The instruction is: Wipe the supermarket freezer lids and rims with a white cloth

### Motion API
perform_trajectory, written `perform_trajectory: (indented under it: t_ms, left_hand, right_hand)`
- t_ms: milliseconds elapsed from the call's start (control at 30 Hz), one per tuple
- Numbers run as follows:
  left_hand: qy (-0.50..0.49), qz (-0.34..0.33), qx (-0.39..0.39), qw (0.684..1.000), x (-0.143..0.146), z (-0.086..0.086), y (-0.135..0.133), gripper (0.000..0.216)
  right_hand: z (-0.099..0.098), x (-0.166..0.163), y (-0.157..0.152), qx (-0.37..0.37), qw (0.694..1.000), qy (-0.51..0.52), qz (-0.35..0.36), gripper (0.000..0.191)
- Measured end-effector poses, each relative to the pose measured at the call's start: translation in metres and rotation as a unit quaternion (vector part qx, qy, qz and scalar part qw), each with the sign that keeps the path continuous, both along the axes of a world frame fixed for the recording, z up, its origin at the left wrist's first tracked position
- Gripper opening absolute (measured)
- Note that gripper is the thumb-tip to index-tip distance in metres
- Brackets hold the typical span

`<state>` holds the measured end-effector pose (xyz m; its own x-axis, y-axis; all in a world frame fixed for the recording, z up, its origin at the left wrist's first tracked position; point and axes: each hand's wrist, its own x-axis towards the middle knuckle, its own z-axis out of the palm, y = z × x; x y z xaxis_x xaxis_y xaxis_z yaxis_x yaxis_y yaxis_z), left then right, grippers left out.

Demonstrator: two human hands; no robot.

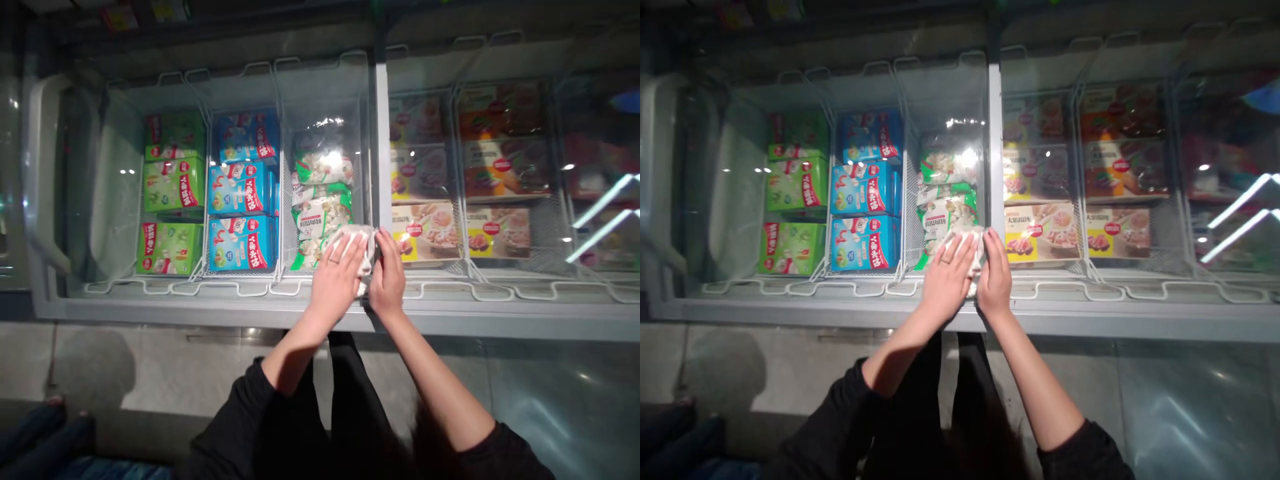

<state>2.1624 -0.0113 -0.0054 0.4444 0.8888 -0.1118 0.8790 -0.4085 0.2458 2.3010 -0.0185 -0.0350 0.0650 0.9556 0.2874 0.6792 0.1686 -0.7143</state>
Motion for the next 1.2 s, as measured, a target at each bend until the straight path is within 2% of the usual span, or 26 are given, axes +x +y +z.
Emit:
perform_trajectory:
  t_ms: [67,167,367,533,633,800,933,1067,1200]
  left_hand:
    - [0.014,-0.003,-0.012,1.0,0.013,-0.002,-0.037,0.071]
    - [0.023,0.021,-0.005,0.999,0.031,-0.006,-0.061,0.071]
    - [0.032,0.028,0.005,0.999,0.038,-0.005,-0.056,0.063]
    - [0.019,0.009,0.007,1.0,0.026,0.001,-0.058,0.059]
    - [0.017,0.023,0.012,1.0,0.011,0.004,-0.06,0.057]
    - [0.043,0.071,0.012,0.996,-0.036,0.003,-0.065,0.065]
    - [0.037,0.1,-0.014,0.994,-0.089,0.003,-0.065,0.075]
    - [-0.028,0.107,-0.047,0.993,-0.155,0.012,-0.063,0.076]
    - [-0.076,0.14,-0.03,0.987,-0.237,0.02,-0.06,0.075]
  right_hand:
    - [0.003,0.002,-0.001,0.004,1.0,0.017,-0.005,0.058]
    - [0.007,0.004,0.002,-0.003,0.999,0.04,0.002,0.049]
    - [0.014,0.004,0.003,-0.013,0.998,0.059,0.019,0.044]
    - [0.015,-0.007,0.0,-0.008,0.999,0.044,0.029,0.045]
    - [0.012,-0.022,0.0,0.0,0.999,0.035,0.009,0.045]
    - [0.009,-0.063,0.003,0.013,1.0,0.007,0.014,0.047]
    - [0.021,-0.102,-0.006,-0.014,0.998,-0.042,0.037,0.051]
    - [0.031,-0.141,-0.029,-0.009,0.991,-0.089,0.103,0.059]
    - [0.026,-0.186,-0.048,0.006,0.976,-0.134,0.171,0.07]
